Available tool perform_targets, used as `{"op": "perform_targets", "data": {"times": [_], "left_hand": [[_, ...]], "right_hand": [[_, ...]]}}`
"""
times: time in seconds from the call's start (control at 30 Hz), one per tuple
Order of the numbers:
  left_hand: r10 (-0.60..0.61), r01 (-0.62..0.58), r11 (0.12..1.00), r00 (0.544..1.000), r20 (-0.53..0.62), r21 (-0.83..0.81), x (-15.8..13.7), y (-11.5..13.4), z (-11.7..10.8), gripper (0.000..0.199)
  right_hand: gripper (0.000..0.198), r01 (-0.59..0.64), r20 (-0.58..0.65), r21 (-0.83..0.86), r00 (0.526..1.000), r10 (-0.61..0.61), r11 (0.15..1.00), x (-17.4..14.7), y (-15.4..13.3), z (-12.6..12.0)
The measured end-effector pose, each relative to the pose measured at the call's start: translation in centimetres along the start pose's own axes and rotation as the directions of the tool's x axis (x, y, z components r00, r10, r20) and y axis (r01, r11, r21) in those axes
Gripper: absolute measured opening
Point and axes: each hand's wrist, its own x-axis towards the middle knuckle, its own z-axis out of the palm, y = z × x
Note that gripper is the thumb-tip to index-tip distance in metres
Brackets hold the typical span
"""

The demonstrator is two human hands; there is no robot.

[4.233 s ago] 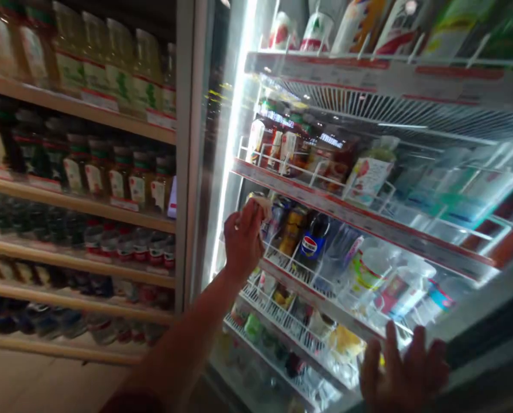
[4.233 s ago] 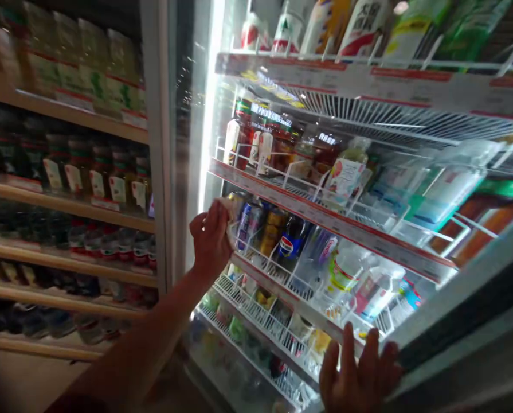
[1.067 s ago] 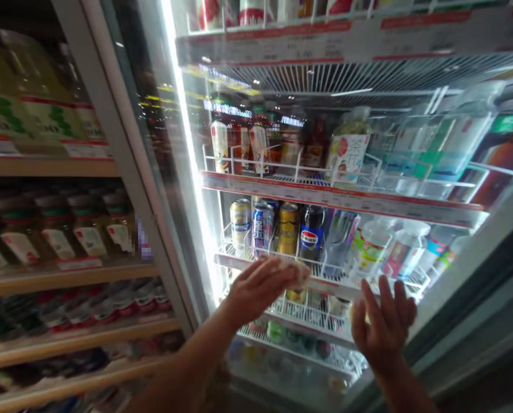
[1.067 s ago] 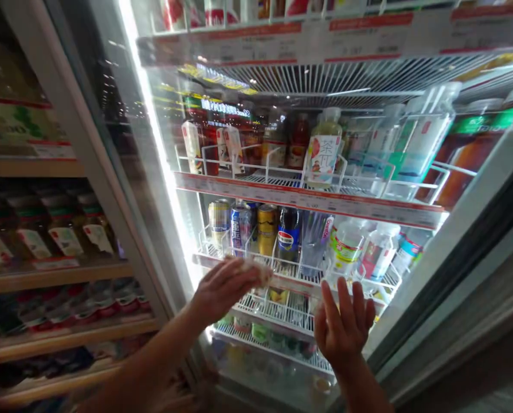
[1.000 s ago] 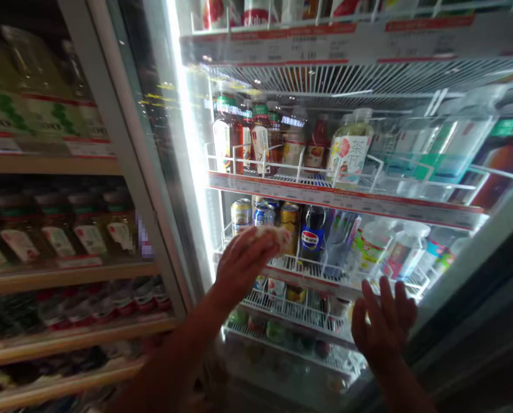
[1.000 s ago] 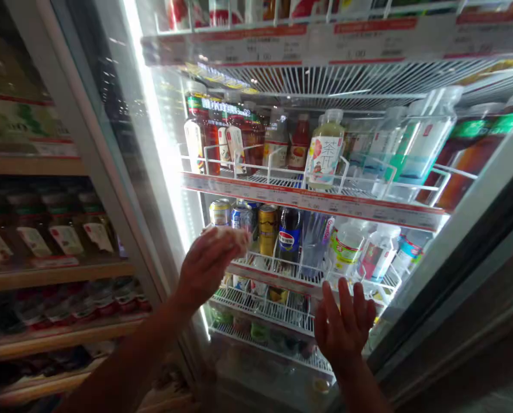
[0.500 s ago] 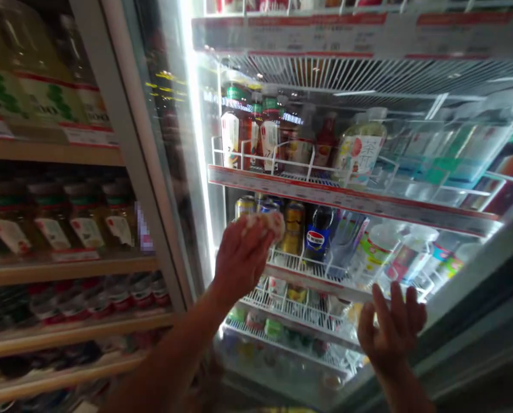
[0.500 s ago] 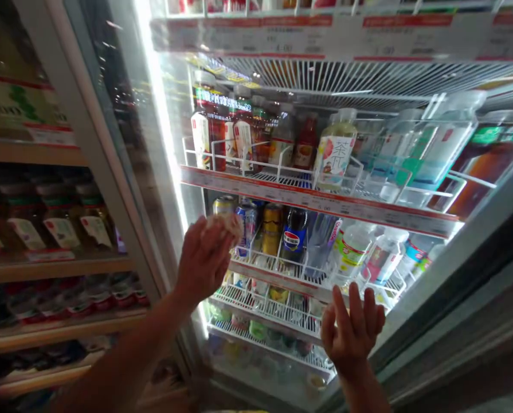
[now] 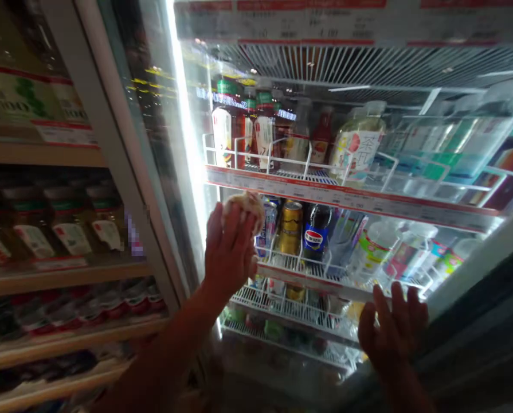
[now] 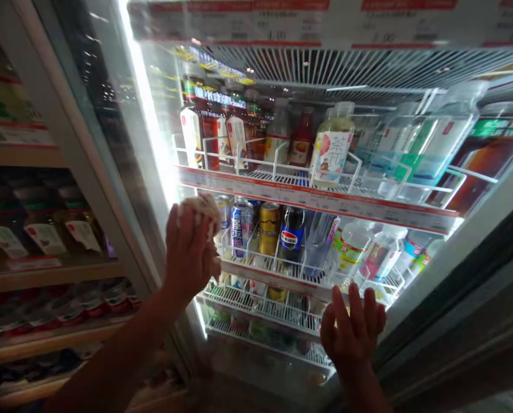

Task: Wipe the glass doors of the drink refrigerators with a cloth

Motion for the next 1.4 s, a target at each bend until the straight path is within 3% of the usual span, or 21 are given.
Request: {"op": "perform_targets", "data": {"times": [0.1, 0.23, 0.3, 0.37, 0.47, 0.57, 0.7, 0.77, 0.83, 0.97, 1.07, 1.2, 1.3, 1.4], "left_hand": [[-0.119, 0.119, 0.993, 0.992, -0.051, 0.0, 0.1, -0.2, -0.1, 0.066], [0.052, -0.048, 0.998, 0.994, 0.099, -0.042, -5.6, 3.5, 0.5, 0.046], [0.145, -0.137, 0.989, 0.976, 0.16, -0.06, -6.6, 3.9, 0.6, 0.036], [0.157, -0.157, 0.988, 0.977, 0.143, -0.011, -4.9, 2.5, 0.4, 0.037], [0.009, -0.013, 0.996, 0.999, 0.045, 0.091, -0.9, -0.4, -0.1, 0.046], [-0.071, 0.071, 0.995, 0.997, 0.0, 0.066, -1.0, -0.4, -0.4, 0.049], [0.109, -0.099, 0.993, 0.983, 0.15, -0.07, -7.1, 3.0, -0.1, 0.042], [0.208, -0.192, 0.977, 0.955, 0.209, -0.097, -8.0, 3.1, -0.1, 0.042], [0.206, -0.201, 0.979, 0.965, 0.165, -0.044, -6.1, 1.7, -0.4, 0.042], [0.018, -0.014, 0.997, 0.999, -0.046, 0.076, -0.6, -1.3, -1.0, 0.055], [0.008, -0.008, 1.0, 1.0, -0.017, -0.001, -1.8, 0.3, -0.9, 0.053], [0.206, -0.186, 0.973, 0.967, 0.148, -0.139, -5.7, 2.9, -0.7, 0.038], [0.211, -0.205, 0.976, 0.974, 0.082, -0.069, -3.2, 1.0, -0.9, 0.039], [0.045, -0.04, 0.997, 0.996, -0.077, 0.061, 1.0, -1.7, -1.1, 0.054]], "right_hand": [[0.064, 0.005, 0.0, 0.004, 1.0, -0.005, 1.0, 0.1, -0.1, 0.0], [0.064, 0.007, -0.003, 0.003, 1.0, -0.007, 1.0, 0.1, -0.1, 0.0], [0.063, 0.006, 0.0, 0.001, 1.0, -0.006, 1.0, 0.1, 0.0, 0.0], [0.063, 0.004, 0.002, 0.001, 1.0, -0.004, 1.0, 0.1, -0.1, 0.0], [0.063, -0.002, -0.009, 0.004, 1.0, 0.002, 1.0, 0.2, -0.2, 0.0], [0.064, 0.005, -0.017, -0.004, 1.0, -0.005, 1.0, 0.3, -0.2, 0.1], [0.065, 0.02, -0.022, -0.02, 1.0, -0.02, 1.0, 0.1, 0.1, 0.2], [0.064, 0.021, -0.024, -0.016, 1.0, -0.021, 1.0, 0.0, 0.2, 0.1], [0.066, 0.014, -0.017, -0.009, 1.0, -0.014, 1.0, 0.0, 0.2, 0.1], [0.068, 0.006, -0.007, -0.009, 1.0, -0.006, 1.0, 0.2, 0.0, 0.0], [0.067, 0.018, -0.021, -0.015, 1.0, -0.018, 1.0, 0.3, -0.1, 0.0], [0.066, 0.002, -0.011, 0.0, 1.0, -0.002, 1.0, 0.1, 0.1, 0.0], [0.068, 0.005, -0.009, 0.0, 1.0, -0.005, 1.0, 0.0, 0.2, 0.0], [0.07, 0.0, -0.015, -0.003, 1.0, 0.0, 1.0, 0.1, 0.1, -0.1]]}}
